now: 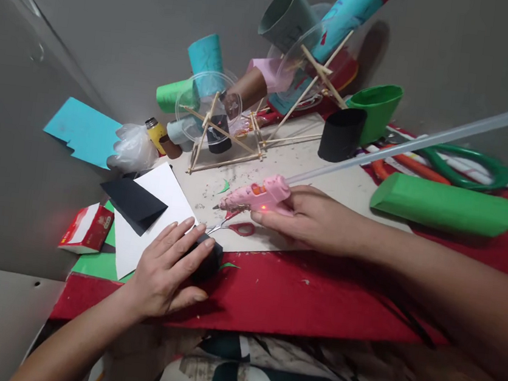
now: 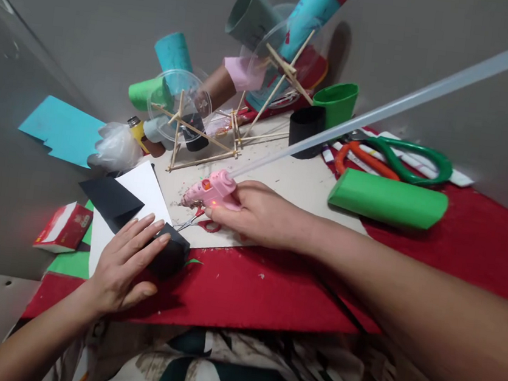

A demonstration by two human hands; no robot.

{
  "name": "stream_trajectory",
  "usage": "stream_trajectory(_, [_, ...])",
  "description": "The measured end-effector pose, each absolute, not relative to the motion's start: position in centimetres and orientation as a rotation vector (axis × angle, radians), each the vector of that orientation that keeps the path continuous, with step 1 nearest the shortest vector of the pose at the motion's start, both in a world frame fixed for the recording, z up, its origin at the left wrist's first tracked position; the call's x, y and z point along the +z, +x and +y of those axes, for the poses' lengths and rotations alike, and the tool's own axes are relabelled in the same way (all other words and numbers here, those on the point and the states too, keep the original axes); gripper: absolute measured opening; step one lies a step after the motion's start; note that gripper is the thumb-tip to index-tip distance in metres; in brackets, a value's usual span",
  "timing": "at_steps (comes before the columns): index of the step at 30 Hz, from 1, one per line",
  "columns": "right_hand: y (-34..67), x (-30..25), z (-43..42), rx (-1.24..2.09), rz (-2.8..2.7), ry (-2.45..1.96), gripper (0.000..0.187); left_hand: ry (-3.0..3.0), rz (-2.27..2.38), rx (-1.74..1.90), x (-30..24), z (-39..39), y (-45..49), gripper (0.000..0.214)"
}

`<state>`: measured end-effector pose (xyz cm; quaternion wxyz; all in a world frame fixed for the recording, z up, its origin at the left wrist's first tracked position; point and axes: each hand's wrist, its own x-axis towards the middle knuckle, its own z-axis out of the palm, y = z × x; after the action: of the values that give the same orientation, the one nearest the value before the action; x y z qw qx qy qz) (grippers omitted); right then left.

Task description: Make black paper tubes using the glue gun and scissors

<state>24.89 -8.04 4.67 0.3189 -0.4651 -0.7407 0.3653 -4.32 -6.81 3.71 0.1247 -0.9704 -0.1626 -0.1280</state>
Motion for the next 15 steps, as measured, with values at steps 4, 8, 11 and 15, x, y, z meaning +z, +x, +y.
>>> stream_trajectory(4, [24.7,4.5,-8.0,0.955,-1.947,-1.171,0.043,-2.843,-0.487,-0.411,3.5,-6.9,-4.3,0.073])
stream_trajectory(8, [24.7,4.0,-7.9,0.943,-1.953,-1.176,0.043,-2.923,-0.536,-0.37,4.1,-7.5,-4.2,0.074])
stream_trajectory(11, [24.8,3.9,-7.9,0.93,-1.953,-1.231,0.044,-3.066,-0.662,-0.518,4.9,-8.0,-4.6,0.074])
stream_trajectory(15, [24.7,4.2,-8.1,1.031,-1.83,-1.309,0.042,-3.073,-0.991,-1.174,5.1,-8.1,-6.0,0.058])
